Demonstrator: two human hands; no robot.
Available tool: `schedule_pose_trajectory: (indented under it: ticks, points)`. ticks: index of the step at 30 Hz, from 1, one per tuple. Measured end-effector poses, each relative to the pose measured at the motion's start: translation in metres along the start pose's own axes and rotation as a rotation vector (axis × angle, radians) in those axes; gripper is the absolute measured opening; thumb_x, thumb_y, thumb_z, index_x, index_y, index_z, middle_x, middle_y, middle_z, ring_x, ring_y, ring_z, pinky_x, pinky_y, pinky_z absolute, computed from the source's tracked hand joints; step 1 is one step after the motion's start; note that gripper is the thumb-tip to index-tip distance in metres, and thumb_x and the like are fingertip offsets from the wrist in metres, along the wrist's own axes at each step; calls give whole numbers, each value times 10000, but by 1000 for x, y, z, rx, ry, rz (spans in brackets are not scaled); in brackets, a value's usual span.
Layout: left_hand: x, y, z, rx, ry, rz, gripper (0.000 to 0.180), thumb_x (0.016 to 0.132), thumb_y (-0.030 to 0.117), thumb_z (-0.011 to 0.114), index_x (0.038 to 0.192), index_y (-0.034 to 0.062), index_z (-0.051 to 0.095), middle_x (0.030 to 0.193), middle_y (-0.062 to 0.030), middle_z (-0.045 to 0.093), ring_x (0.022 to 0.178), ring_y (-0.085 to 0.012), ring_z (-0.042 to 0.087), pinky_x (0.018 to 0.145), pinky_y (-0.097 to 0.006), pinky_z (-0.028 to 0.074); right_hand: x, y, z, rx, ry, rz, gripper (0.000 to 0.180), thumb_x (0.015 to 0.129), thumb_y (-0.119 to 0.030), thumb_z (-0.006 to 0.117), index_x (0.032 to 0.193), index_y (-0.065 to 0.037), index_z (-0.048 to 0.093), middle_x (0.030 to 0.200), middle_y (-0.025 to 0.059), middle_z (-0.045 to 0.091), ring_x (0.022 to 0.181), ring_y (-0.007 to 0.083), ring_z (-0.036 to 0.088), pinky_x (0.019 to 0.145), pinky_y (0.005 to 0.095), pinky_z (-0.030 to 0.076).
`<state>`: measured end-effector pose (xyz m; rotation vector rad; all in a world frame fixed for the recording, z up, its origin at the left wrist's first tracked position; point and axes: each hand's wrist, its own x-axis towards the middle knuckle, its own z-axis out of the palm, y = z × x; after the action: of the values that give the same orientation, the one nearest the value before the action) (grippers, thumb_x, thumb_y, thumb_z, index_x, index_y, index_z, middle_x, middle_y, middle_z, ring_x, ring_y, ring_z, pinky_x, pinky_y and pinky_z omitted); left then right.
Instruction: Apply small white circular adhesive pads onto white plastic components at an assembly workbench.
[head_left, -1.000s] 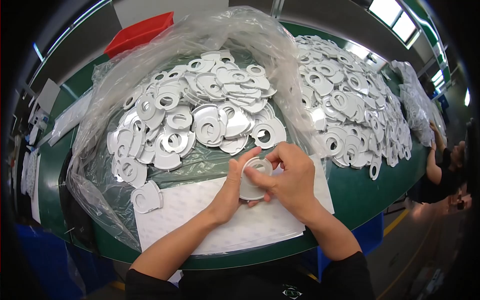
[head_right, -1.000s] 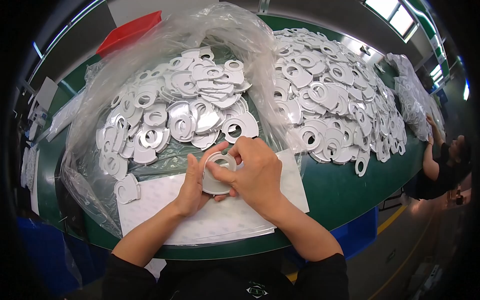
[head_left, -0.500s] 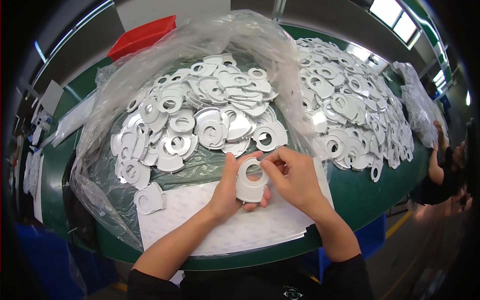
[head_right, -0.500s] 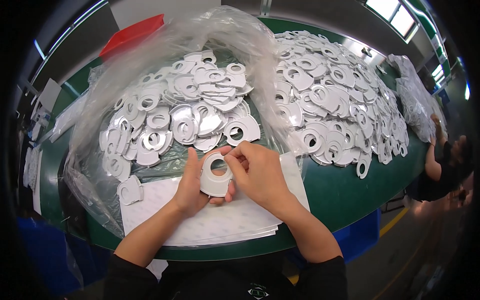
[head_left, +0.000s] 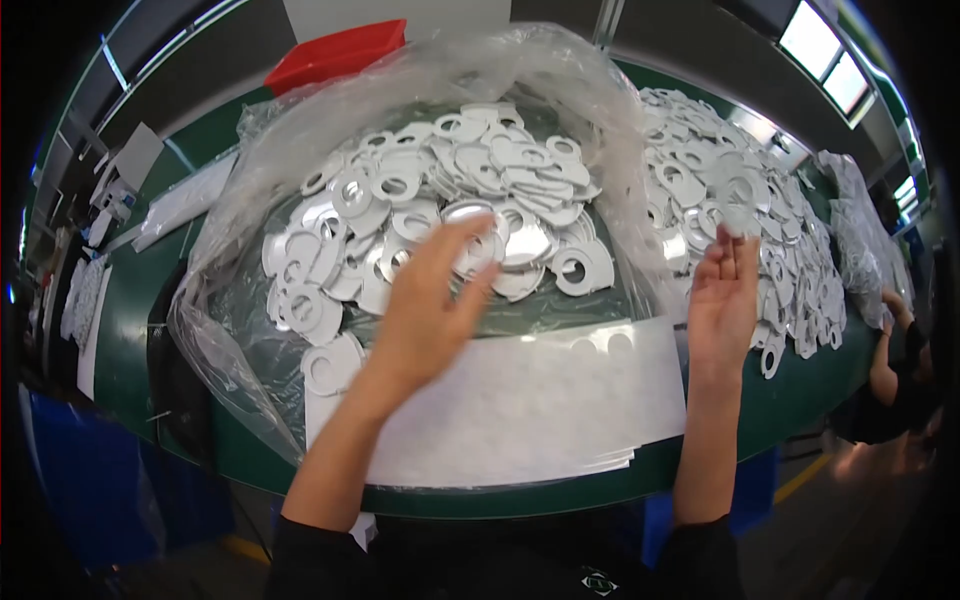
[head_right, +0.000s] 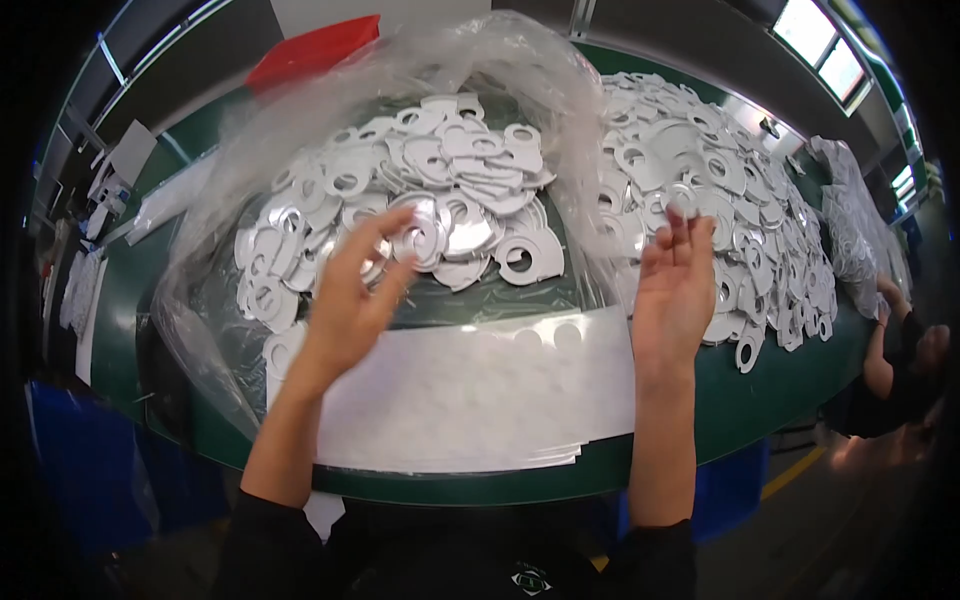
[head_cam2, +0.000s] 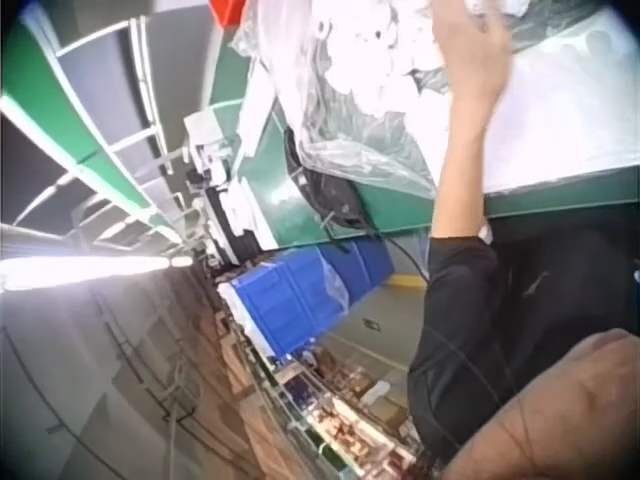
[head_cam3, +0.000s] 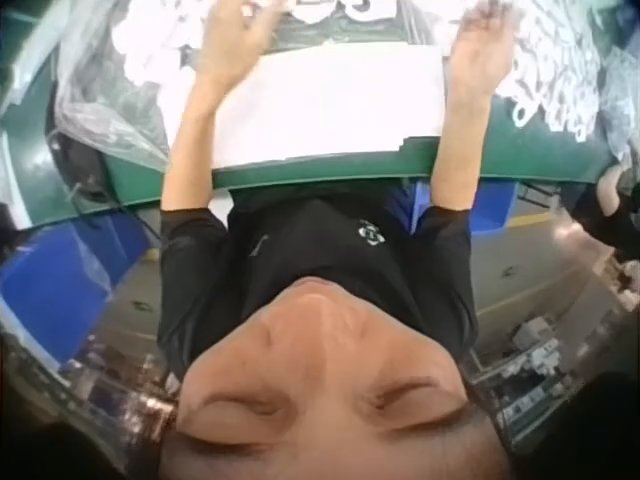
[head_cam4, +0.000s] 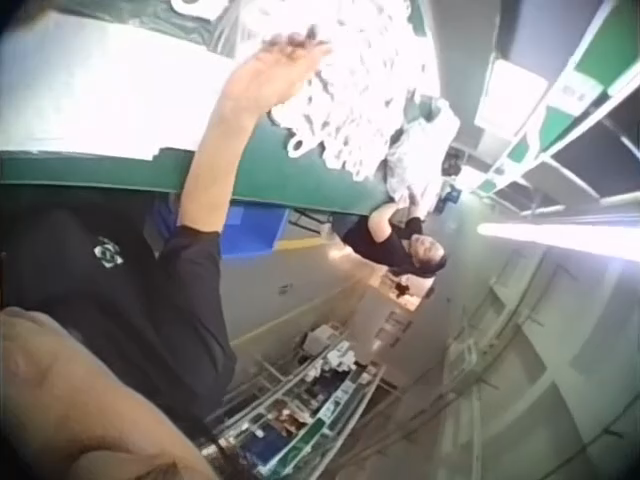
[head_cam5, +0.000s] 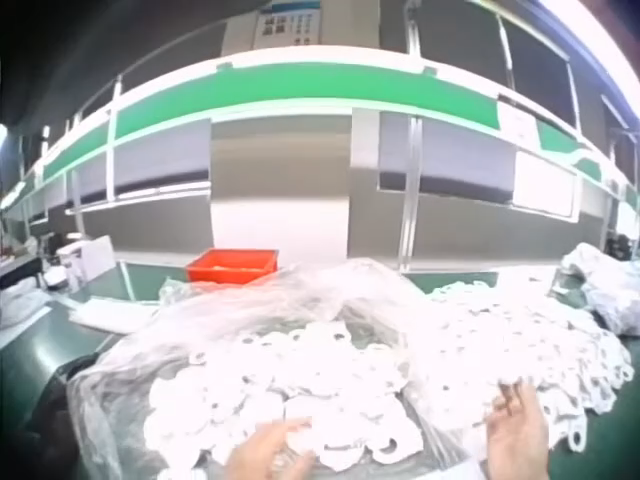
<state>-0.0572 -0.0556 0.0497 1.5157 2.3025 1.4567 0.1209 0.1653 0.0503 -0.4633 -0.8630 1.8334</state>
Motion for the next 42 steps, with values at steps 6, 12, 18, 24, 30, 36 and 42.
schedule_pose_trajectory:
  ticks: [6, 12, 18, 24, 30, 36, 42]
  points:
    - [-2, -56, -12, 688, 202, 162, 260, 777, 0, 559, 1036, -21, 574, 1096, -157, 571, 1024, -336, 520, 854, -396, 447, -40, 19, 34, -468, -336, 83, 235, 898, -123, 580, 1110, -19, 580, 1021, 46, 584, 836, 104, 538, 767, 222, 430]
    - [-3, -64, -7, 598, 145, 81, 159, 794, 27, 590, 946, -1, 552, 1114, -158, 544, 1039, -332, 502, 859, -402, 436, -86, 45, 39, -1242, -1256, -149, 270, 729, -145, 737, 936, -26, 611, 863, 109, 576, 867, 294, 541, 741, 356, 458]
    - [-1, -36, -11, 436, 320, 125, 190, 842, 164, 640, 921, 13, 555, 1228, -179, 488, 1169, -328, 434, 967, -345, 366, -84, 53, 31, -1292, -1152, -21, 323, 728, -176, 737, 952, -16, 567, 862, 126, 548, 852, 303, 550, 745, 379, 456]
    - [-9, -10, 9, -1288, 109, -542, 572, 903, 571, 446, 969, 19, 578, 1235, -168, 535, 1150, -268, 497, 950, -376, 417, -80, 58, 32, -1349, -1010, -16, 357, 680, -130, 778, 961, -14, 590, 880, 105, 565, 802, 250, 585, 709, 332, 479]
    - [-24, -18, 40, -1824, -69, -748, 527, 981, 517, 234, 970, 82, 532, 1324, -205, 438, 1103, -316, 521, 773, -411, 485, -76, 56, 40, -1444, -1028, 74, 331, 670, -91, 767, 920, 6, 574, 892, 124, 562, 837, 266, 582, 730, 349, 480]
    - [-29, -34, 54, -1905, 3, -700, 517, 992, 497, 208, 956, 90, 526, 1171, -194, 532, 918, -263, 560, 640, -332, 428, -83, 54, 38, -1422, -1082, -82, 275, 677, -62, 747, 876, -12, 564, 885, 130, 547, 843, 291, 564, 720, 367, 474]
    - [-28, -33, 55, -1865, -13, -682, 524, 986, 516, 214, 1005, 101, 533, 1191, -206, 526, 930, -271, 561, 662, -337, 434, -90, 55, 37, -1325, -1139, -246, 211, 710, -21, 698, 872, -47, 567, 794, 80, 546, 794, 284, 563, 663, 363, 480]
